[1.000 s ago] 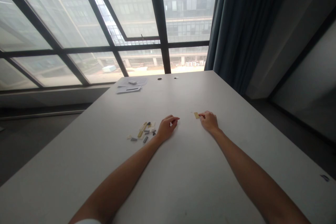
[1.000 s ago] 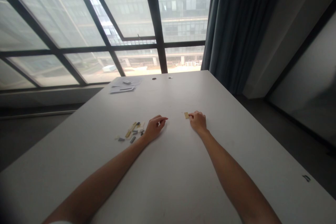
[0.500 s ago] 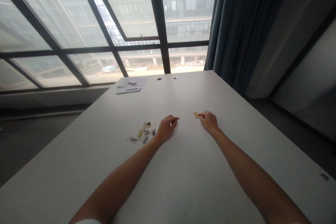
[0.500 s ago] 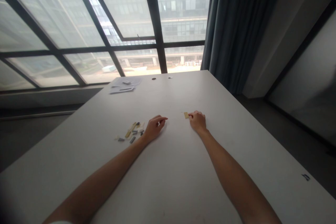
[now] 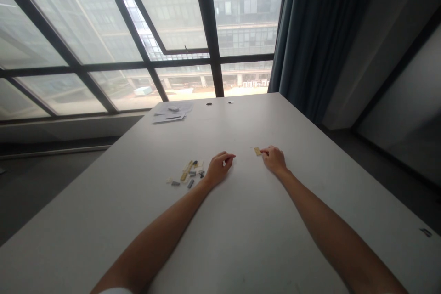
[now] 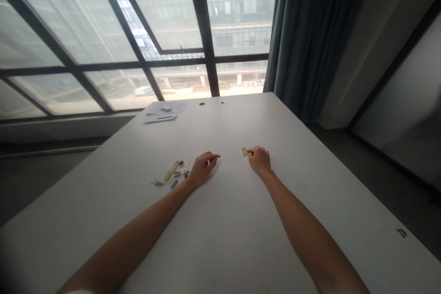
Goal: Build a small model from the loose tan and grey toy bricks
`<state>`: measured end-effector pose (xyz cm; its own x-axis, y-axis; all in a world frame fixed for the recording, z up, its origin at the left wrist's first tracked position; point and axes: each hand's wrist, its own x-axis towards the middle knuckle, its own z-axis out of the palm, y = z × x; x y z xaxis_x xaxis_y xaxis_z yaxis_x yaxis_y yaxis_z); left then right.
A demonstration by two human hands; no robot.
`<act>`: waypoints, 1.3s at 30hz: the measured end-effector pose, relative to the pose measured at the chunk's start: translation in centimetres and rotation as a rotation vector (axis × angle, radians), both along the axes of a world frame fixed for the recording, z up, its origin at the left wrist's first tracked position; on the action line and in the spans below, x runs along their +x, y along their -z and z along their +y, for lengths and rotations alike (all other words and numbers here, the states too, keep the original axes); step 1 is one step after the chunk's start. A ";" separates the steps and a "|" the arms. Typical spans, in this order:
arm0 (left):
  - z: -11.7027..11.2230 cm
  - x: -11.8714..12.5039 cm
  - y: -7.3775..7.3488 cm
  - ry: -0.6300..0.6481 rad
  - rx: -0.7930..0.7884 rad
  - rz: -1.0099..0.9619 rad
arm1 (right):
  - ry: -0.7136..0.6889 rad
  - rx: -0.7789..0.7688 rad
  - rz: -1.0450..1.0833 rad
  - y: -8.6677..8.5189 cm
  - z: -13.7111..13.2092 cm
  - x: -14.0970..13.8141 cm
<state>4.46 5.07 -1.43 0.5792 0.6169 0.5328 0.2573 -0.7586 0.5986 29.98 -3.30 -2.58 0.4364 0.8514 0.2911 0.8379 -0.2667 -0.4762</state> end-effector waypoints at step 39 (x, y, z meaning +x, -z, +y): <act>0.0 -0.1 -0.1 0.001 -0.016 0.021 | -0.022 0.019 -0.008 0.1 0.1 0.0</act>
<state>4.40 5.08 -1.35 0.5909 0.6248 0.5104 0.2690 -0.7490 0.6055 29.98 -3.22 -2.64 0.4156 0.8549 0.3106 0.8473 -0.2397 -0.4739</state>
